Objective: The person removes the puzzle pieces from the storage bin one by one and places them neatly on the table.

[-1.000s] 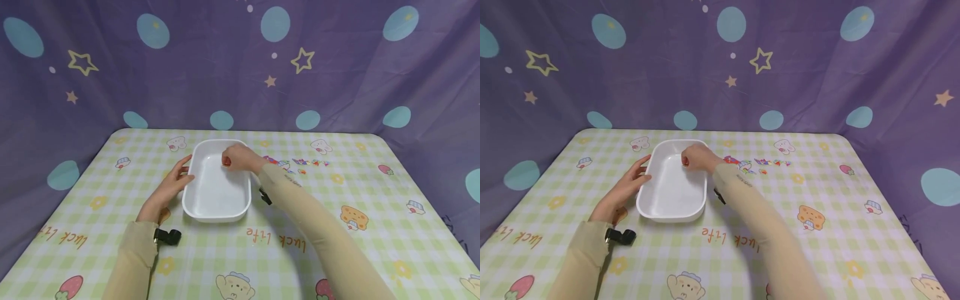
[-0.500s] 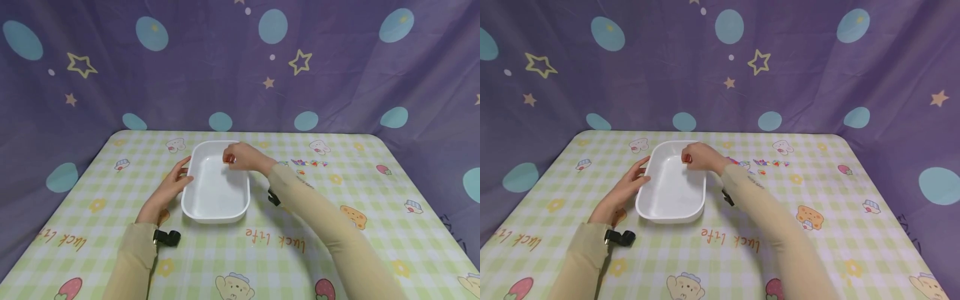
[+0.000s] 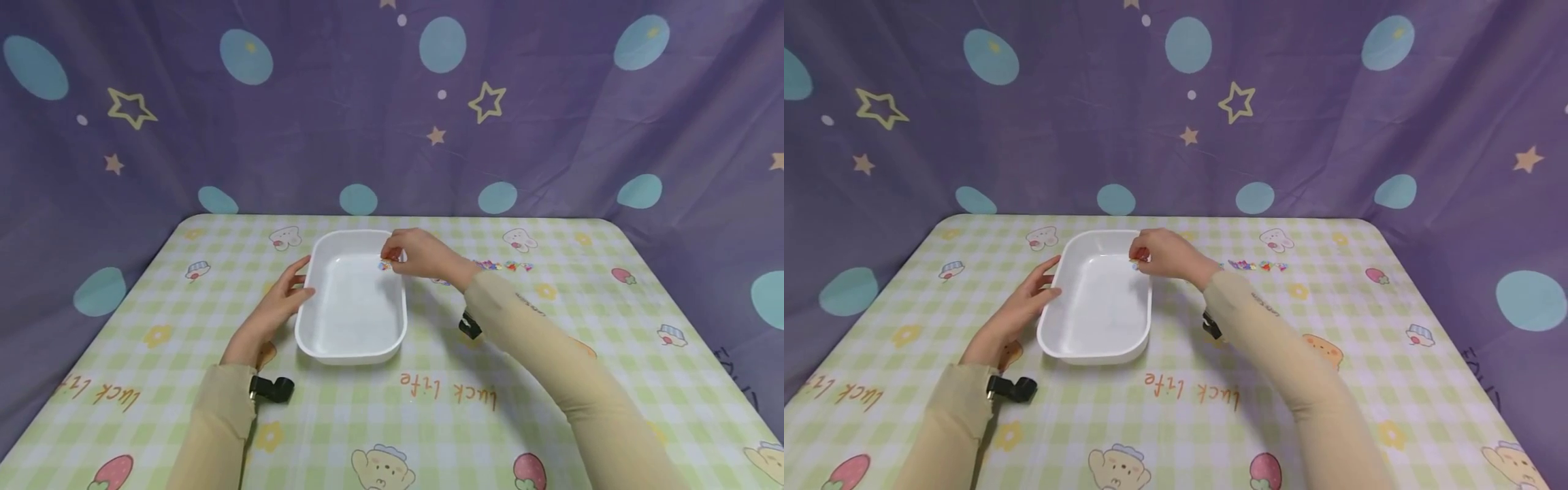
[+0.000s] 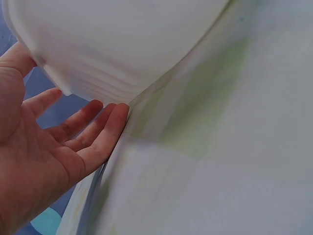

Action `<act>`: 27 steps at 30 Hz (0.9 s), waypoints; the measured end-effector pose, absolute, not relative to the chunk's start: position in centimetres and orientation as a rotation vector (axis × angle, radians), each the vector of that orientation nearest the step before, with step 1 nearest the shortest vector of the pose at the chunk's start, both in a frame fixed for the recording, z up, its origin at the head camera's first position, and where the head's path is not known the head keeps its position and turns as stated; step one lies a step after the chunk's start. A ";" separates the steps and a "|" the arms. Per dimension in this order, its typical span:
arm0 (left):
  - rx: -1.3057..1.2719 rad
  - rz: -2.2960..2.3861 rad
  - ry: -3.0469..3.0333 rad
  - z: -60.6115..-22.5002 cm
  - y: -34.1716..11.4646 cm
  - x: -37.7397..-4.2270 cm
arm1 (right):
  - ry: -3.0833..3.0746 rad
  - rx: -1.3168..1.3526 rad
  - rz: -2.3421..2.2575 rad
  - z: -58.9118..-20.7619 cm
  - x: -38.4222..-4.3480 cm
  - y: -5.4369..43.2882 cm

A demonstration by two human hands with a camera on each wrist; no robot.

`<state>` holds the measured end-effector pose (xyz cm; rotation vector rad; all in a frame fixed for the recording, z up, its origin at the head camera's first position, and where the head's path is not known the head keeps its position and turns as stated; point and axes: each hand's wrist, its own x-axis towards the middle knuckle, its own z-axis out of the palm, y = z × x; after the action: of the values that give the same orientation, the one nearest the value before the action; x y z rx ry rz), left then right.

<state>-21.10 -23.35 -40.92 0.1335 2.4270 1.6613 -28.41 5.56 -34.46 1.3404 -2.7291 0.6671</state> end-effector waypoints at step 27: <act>0.137 1.681 2.408 -41.0 -23.3 -21.1 | -2.824 1.052 0.578 -36.6 -28.7 14.7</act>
<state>-21.07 -23.26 -41.01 0.1367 2.4081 1.6812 -28.66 14.71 -36.60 1.0524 -2.8237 0.5777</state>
